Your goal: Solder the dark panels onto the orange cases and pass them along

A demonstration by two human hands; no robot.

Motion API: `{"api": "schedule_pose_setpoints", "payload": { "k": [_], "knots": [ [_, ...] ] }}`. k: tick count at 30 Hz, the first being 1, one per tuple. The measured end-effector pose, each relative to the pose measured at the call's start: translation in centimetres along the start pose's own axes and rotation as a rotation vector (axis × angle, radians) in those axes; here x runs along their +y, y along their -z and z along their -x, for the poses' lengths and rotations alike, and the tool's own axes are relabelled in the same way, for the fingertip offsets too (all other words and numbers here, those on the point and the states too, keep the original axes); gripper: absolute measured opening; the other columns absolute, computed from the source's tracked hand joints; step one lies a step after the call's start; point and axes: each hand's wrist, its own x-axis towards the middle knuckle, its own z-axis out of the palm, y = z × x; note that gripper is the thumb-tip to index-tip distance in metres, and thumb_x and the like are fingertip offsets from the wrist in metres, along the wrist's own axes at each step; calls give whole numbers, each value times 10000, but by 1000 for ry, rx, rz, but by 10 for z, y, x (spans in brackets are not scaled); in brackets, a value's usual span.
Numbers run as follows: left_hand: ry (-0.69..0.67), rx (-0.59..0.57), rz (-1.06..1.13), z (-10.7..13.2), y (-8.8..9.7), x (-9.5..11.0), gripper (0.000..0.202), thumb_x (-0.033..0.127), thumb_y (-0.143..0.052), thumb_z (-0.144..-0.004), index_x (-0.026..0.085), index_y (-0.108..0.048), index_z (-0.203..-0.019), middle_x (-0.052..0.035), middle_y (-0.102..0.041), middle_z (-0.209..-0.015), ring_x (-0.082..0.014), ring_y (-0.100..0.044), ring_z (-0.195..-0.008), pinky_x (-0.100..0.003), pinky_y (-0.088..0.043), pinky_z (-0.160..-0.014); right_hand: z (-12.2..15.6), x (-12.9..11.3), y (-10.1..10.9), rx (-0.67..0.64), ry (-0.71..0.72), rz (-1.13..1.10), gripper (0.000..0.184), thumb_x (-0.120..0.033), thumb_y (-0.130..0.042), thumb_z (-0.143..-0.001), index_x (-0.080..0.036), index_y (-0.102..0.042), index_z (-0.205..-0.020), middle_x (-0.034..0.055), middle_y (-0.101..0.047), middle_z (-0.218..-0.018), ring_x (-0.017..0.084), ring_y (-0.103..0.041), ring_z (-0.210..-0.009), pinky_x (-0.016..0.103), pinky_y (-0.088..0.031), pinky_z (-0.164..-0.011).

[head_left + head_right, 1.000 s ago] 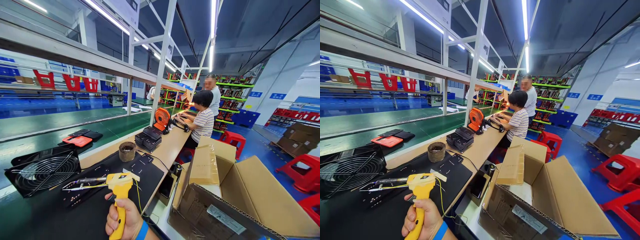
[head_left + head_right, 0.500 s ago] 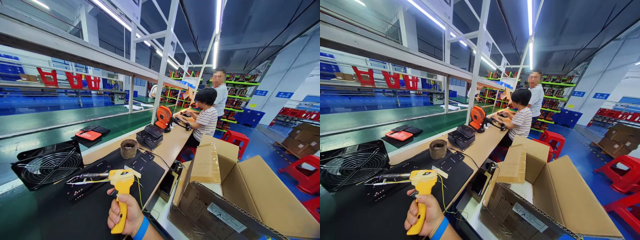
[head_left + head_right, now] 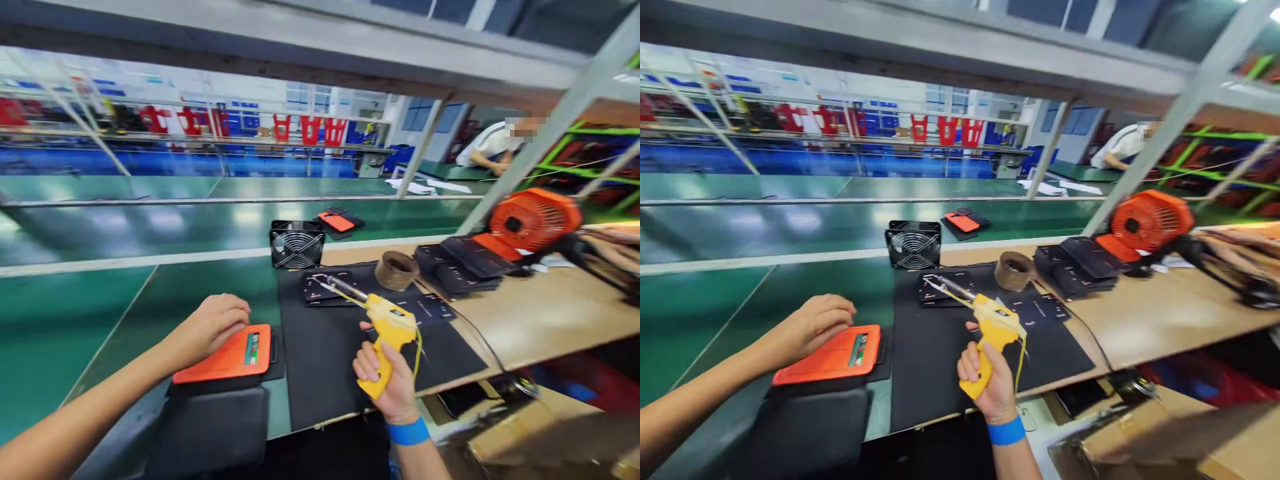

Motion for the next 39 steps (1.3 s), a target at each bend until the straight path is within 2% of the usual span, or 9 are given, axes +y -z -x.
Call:
{"api": "schedule_pose_setpoints", "payload": {
  "k": [4, 9, 16, 24, 28, 30, 34, 36, 39],
  "knots": [
    [38, -208, 90, 4, 16, 18, 249, 177, -450, -841, 265, -631, -988, -40, -541, -1149, -198, -483, -1042, -310, -394, -893, 3, -2, -1, 30, -7, 28, 287, -275, -644, -805, -160, -613, -1067, -65, -398, -529, 93, -185, -413, 205, -281, -434],
    [-70, -329, 38, 4, 4, 40, 325, 64, -502, -751, 281, -649, -944, -31, -544, -1060, -201, -485, -939, -294, -386, -824, 4, -4, -2, 64, -9, 63, 297, -275, -646, -798, -166, -609, -1071, -60, -390, -526, 97, -206, -410, 217, -286, -438],
    [-73, -271, 61, -6, -14, 32, 222, 174, -420, -887, 183, -611, -774, -52, -573, -928, -179, -482, -879, -301, -364, -807, 3, -3, -4, 83, 1, 84, 315, -290, -668, -773, -165, -624, -1059, -61, -383, -515, 98, -166, -414, 220, -264, -429],
    [338, -92, 93, -19, -21, 14, 236, 223, -373, -847, 179, -562, -712, -23, -635, -747, -171, -552, -735, -312, -391, -748, 3, -3, -2, 94, 5, 64, 303, -281, -661, -774, -158, -625, -1049, -62, -365, -516, 104, -139, -416, 223, -265, -420],
    [416, -27, 205, -47, -23, 15, 222, 255, -388, -840, 186, -560, -718, 0, -624, -721, -165, -576, -717, -270, -415, -693, 4, -1, -2, 98, 47, 47, 229, -288, -652, -790, -199, -639, -1000, -69, -344, -518, 108, -130, -418, 217, -265, -421],
    [394, -4, 230, -72, -25, 15, 187, 270, -434, -837, 181, -596, -811, -14, -654, -835, -174, -597, -813, -269, -430, -751, 8, -1, -2, 99, 77, 37, 178, -297, -649, -805, -228, -645, -969, -69, -344, -526, 109, -133, -423, 214, -265, -430],
    [244, -129, 129, -126, -34, 15, 478, 410, -599, -783, 169, -534, -1191, -106, -514, -1306, -254, -465, -1198, -350, -367, -972, 25, -7, -4, 104, 95, 22, 159, -288, -660, -816, -252, -649, -971, -64, -370, -534, 110, -146, -431, 224, -253, -442],
    [201, -207, 81, -147, -40, 17, 619, 454, -677, -714, 161, -514, -1234, -143, -462, -1353, -304, -420, -1240, -410, -346, -991, 36, -13, -5, 120, 98, 41, 253, -293, -683, -805, -254, -625, -1048, -55, -405, -536, 111, -169, -430, 243, -246, -447],
    [179, -227, 60, -162, -43, 21, 580, 407, -722, -677, 156, -568, -1177, -150, -543, -1263, -331, -468, -1179, -452, -338, -971, 52, -21, -9, 148, 126, 98, 387, -328, -722, -768, -275, -581, -1125, -32, -454, -543, 119, -251, -427, 269, -248, -455]
  ]
}}
